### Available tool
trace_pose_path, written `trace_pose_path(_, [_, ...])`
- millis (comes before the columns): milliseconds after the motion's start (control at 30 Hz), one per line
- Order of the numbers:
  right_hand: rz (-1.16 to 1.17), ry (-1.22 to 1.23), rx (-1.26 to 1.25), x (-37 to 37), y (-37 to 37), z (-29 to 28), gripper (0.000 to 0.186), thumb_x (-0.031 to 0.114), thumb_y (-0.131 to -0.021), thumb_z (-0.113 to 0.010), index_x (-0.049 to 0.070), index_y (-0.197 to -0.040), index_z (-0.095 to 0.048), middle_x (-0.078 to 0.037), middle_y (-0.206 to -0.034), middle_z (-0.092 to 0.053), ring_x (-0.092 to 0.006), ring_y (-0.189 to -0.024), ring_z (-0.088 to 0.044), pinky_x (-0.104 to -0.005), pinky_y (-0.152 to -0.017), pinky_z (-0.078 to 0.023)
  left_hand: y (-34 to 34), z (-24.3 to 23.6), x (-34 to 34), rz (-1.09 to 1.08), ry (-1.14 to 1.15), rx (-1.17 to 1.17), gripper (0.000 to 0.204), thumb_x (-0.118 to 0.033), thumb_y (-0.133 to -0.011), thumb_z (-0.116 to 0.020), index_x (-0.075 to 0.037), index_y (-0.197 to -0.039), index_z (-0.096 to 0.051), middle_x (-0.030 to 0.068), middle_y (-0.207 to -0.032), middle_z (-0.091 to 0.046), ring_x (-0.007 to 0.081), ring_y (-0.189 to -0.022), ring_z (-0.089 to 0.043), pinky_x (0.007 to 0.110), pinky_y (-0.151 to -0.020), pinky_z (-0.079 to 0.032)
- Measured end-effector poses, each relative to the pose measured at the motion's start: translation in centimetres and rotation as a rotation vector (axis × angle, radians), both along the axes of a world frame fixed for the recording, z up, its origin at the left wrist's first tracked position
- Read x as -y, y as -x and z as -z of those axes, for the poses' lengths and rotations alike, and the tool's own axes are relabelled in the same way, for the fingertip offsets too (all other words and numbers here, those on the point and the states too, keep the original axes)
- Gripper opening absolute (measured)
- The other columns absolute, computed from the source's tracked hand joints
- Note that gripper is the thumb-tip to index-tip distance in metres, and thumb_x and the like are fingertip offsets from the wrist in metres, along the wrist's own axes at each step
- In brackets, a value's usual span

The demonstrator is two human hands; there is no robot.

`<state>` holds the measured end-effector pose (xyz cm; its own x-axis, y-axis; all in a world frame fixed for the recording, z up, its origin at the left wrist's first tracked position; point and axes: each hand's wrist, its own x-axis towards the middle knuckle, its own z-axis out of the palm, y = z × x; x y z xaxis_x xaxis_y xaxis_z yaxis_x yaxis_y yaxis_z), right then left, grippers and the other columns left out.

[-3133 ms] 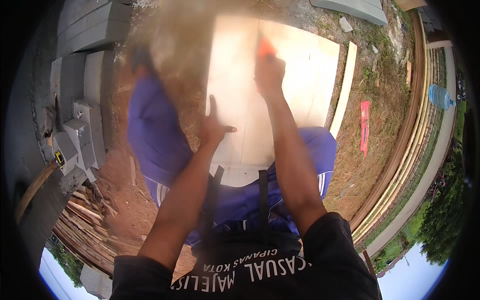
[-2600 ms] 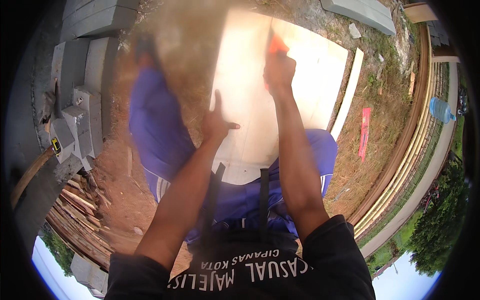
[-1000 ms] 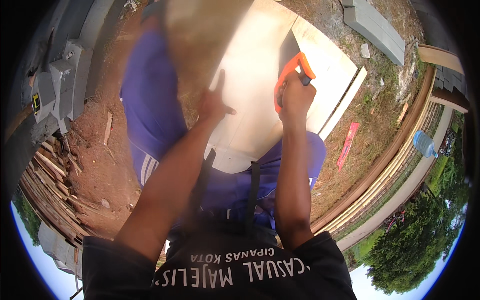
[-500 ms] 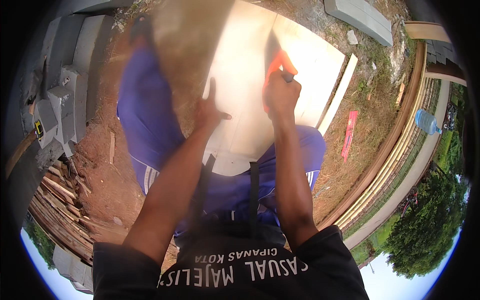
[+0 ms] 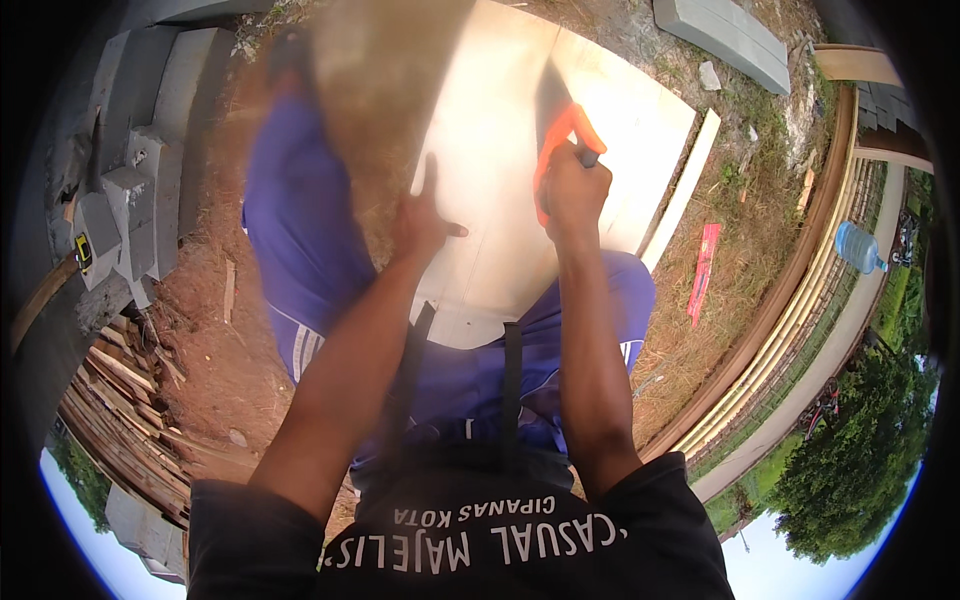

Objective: The person uses a hand saw to cut a long plank of wood placed on the ground. They hold the wood steady with their left hand and saw with their right hand, generating sawdust as they progress through the cut.

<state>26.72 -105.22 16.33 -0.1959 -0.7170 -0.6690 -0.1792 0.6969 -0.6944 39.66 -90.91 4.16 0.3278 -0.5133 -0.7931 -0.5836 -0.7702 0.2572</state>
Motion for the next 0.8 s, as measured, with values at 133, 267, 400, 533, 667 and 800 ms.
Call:
trace_pose_path(133, [0.115,0.003,0.095,-11.7,4.4,-7.3,0.053,-0.002,-0.089,-0.049,-0.012,-0.140,-0.056,0.002,-0.064,-0.045,-0.0051,-0.051,-0.041,-0.0246,-0.049,-0.037,0.0,0.1,1.9,0.038,-0.067,0.035,0.147,-0.038,-0.062,-0.101,-0.043,-0.167,0.002,0.0296,-0.126,-0.060,0.0433,-0.122,-0.063,0.053,-0.098,-0.053])
trace_pose_path(267, [0.057,-0.002,0.159,-8.5,4.2,-4.6,0.054,-0.002,-0.090,-0.052,-0.011,-0.143,-0.055,0.002,-0.067,-0.050,-0.0065,-0.052,-0.044,-0.0264,-0.048,-0.038,0.1,1.6,0.7,0.044,0.028,0.098,0.147,-0.038,-0.062,-0.101,-0.043,-0.167,0.003,0.0306,-0.127,-0.060,0.0438,-0.124,-0.061,0.053,-0.100,-0.052])
trace_pose_path(400, [0.044,0.022,0.037,3.9,-1.1,4.9,0.023,0.012,-0.091,-0.054,0.008,-0.071,-0.043,0.002,-0.063,-0.044,-0.0084,-0.050,-0.036,-0.0297,-0.048,-0.029,0.4,1.0,1.2,0.036,0.034,0.056,0.147,-0.037,-0.062,-0.101,-0.043,-0.167,0.002,0.0312,-0.128,-0.061,0.0436,-0.124,-0.062,0.053,-0.100,-0.052])
trace_pose_path(533, [0.102,0.014,0.046,-2.9,0.5,0.5,0.012,0.007,-0.089,-0.053,0.000,-0.086,-0.062,0.003,-0.065,-0.045,-0.0067,-0.052,-0.041,-0.0284,-0.050,-0.034,-0.3,0.8,0.8,-0.004,0.019,0.031,0.147,-0.036,-0.062,-0.101,-0.041,-0.167,0.001,0.0304,-0.127,-0.062,0.0442,-0.120,-0.064,0.053,-0.099,-0.052])
trace_pose_path(667, [0.110,0.002,0.112,-11.4,5.3,-6.0,0.058,-0.004,-0.087,-0.050,-0.012,-0.144,-0.053,0.002,-0.063,-0.046,-0.0071,-0.050,-0.041,-0.0265,-0.051,-0.041,-0.1,1.7,1.1,0.052,0.044,0.099,0.148,-0.037,-0.061,-0.101,-0.041,-0.167,0.002,0.0313,-0.122,-0.063,0.0451,-0.117,-0.065,0.053,-0.096,-0.054])
trace_pose_path(800, [0.064,0.053,-0.005,-5.5,1.6,-0.2,0.028,0.003,-0.088,-0.053,-0.007,-0.109,-0.068,0.001,-0.062,-0.046,-0.0087,-0.052,-0.040,-0.0281,-0.051,-0.036,-0.3,1.9,0.6,0.050,0.082,0.086,0.150,-0.038,-0.060,-0.102,-0.040,-0.167,0.005,0.0333,-0.121,-0.063,0.0460,-0.116,-0.065,0.053,-0.096,-0.053])
